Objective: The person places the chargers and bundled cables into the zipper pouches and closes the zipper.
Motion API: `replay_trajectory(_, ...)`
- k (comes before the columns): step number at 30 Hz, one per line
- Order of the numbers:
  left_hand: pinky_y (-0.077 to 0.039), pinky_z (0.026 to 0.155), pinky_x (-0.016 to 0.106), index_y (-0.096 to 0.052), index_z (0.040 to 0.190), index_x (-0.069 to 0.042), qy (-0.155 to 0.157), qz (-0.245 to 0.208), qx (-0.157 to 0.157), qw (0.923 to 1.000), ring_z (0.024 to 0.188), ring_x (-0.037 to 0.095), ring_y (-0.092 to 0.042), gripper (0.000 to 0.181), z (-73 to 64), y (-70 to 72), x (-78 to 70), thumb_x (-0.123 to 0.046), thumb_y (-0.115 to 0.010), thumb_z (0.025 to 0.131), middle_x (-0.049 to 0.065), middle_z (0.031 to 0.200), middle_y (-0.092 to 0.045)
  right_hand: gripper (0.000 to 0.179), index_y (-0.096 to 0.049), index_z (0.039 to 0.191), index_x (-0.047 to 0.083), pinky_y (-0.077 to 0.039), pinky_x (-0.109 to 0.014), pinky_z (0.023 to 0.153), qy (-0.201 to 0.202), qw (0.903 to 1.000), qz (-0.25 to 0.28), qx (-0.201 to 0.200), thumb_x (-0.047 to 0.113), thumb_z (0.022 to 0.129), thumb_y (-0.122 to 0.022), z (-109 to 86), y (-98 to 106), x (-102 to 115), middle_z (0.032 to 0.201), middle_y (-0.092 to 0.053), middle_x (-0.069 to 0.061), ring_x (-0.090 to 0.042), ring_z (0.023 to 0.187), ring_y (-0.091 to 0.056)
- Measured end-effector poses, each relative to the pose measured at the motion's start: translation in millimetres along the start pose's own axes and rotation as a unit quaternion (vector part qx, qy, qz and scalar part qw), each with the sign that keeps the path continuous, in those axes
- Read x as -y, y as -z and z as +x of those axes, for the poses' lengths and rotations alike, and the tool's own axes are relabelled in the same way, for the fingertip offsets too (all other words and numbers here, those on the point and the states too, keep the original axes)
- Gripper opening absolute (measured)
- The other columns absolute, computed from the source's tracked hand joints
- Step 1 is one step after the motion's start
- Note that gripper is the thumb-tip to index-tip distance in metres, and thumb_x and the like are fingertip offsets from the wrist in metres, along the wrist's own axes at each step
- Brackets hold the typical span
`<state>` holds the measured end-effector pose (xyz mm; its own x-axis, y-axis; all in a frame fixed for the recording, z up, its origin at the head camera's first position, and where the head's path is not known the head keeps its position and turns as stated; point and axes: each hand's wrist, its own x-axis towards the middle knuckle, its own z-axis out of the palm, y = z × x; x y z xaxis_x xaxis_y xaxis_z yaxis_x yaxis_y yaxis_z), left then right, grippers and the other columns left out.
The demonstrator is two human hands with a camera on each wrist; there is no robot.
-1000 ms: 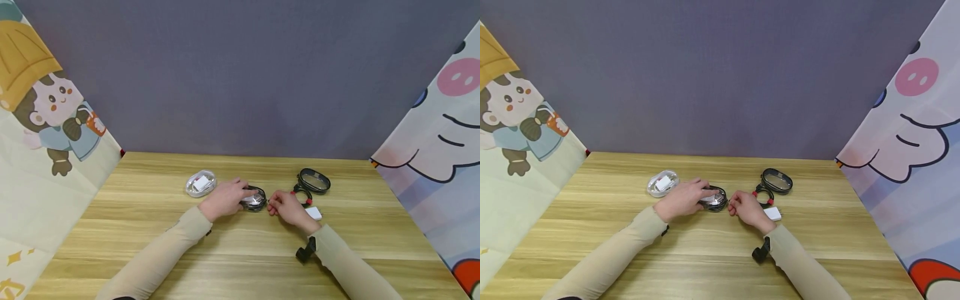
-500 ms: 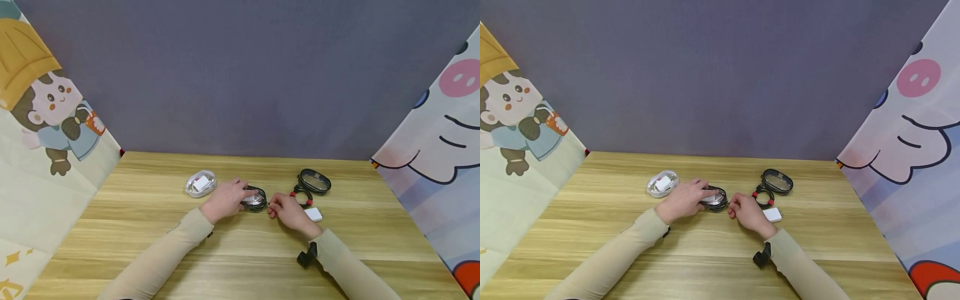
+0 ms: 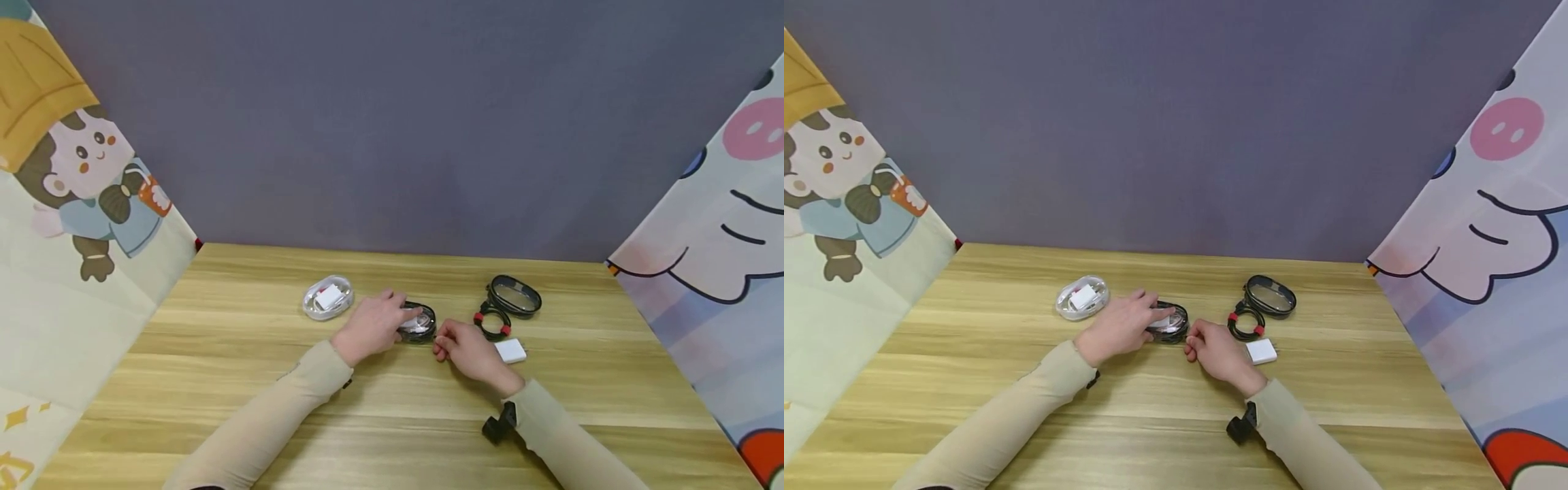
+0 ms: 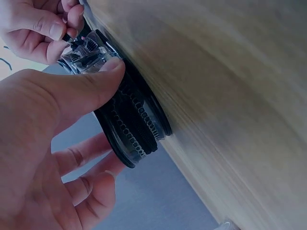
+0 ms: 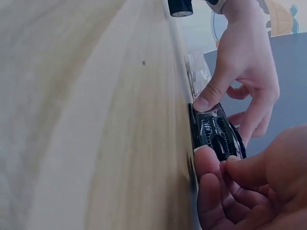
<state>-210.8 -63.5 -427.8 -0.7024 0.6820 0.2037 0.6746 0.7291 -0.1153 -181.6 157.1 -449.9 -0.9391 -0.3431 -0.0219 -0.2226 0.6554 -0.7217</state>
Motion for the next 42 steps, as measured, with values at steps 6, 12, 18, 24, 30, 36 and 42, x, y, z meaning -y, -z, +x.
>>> replay_trajectory(6,-0.053,0.054,0.030,-0.064,0.135,-0.029,0.004,0.008,0.004,1.0000,0.094,0.020,-0.057,0.066,1.8,1.7,-3.0,-0.035,-0.089,0.073,0.007,0.118,-0.062,0.015,-0.064,0.087,0.007,-0.053,-0.025,0.062,0.006,0.9992,0.036,0.015,0.004,0.100,-0.057,-0.9,-4.2,3.1,0.076,-0.066,0.002,-0.012,0.067,-0.064)
replay_trajectory(12,-0.052,0.055,0.029,-0.063,0.137,-0.030,0.011,0.014,0.014,0.9997,0.095,0.021,-0.056,0.067,3.4,2.0,-4.1,-0.037,-0.088,0.075,0.007,0.118,-0.062,0.016,-0.064,0.085,0.010,-0.052,-0.025,0.062,0.014,0.9996,0.025,0.006,0.005,0.100,-0.058,0.6,-7.0,4.2,0.075,-0.066,0.004,-0.011,0.066,-0.064)
replay_trajectory(18,-0.053,0.056,0.029,-0.063,0.136,-0.029,0.008,0.020,0.012,0.9997,0.095,0.021,-0.057,0.066,6.1,-0.2,-3.6,-0.036,-0.087,0.075,0.008,0.118,-0.062,0.017,-0.064,0.084,0.010,-0.051,-0.025,0.062,0.009,0.9997,0.021,0.006,0.005,0.099,-0.059,2.2,-8.7,6.7,0.074,-0.066,0.004,-0.011,0.066,-0.064)
replay_trajectory(24,-0.053,0.057,0.029,-0.063,0.136,-0.028,0.011,0.015,0.013,0.9997,0.096,0.021,-0.057,0.067,6.8,-1.0,-3.2,-0.035,-0.087,0.075,0.008,0.118,-0.062,0.016,-0.063,0.084,0.008,-0.051,-0.025,0.061,0.004,0.9993,0.037,0.007,0.004,0.099,-0.059,3.6,-10.2,7.5,0.074,-0.066,0.002,-0.012,0.066,-0.064)
replay_trajectory(30,-0.053,0.057,0.029,-0.061,0.138,-0.029,0.012,0.007,0.023,0.9996,0.098,0.021,-0.056,0.069,6.0,0.6,-2.4,-0.036,-0.087,0.075,0.007,0.120,-0.060,0.010,-0.065,0.091,0.003,-0.056,-0.027,0.064,0.006,0.9961,0.085,0.024,0.002,0.099,-0.059,3.2,-10.2,1.8,0.079,-0.068,-0.002,-0.015,0.069,-0.066)
replay_trajectory(36,-0.057,0.062,0.032,-0.060,0.140,-0.028,0.017,0.015,0.022,0.9995,0.106,0.022,-0.056,0.069,6.8,-0.2,0.3,-0.038,-0.086,0.077,0.007,0.124,-0.059,0.011,-0.067,0.102,-0.003,-0.058,-0.029,0.067,0.010,0.9915,0.126,0.028,-0.002,0.098,-0.056,-1.3,-1.8,-6.8,0.086,-0.069,-0.007,-0.018,0.075,-0.067)
replay_trajectory(42,-0.058,0.069,0.035,-0.060,0.139,-0.028,0.037,0.002,0.032,0.9988,0.110,0.025,-0.057,0.068,9.6,-1.3,6.2,-0.034,-0.086,0.077,0.008,0.126,-0.060,0.011,-0.066,0.104,-0.004,-0.058,-0.031,0.070,0.019,0.9924,0.121,0.015,-0.002,0.098,-0.057,-10.3,18.9,-10.5,0.090,-0.070,-0.010,-0.021,0.079,-0.069)
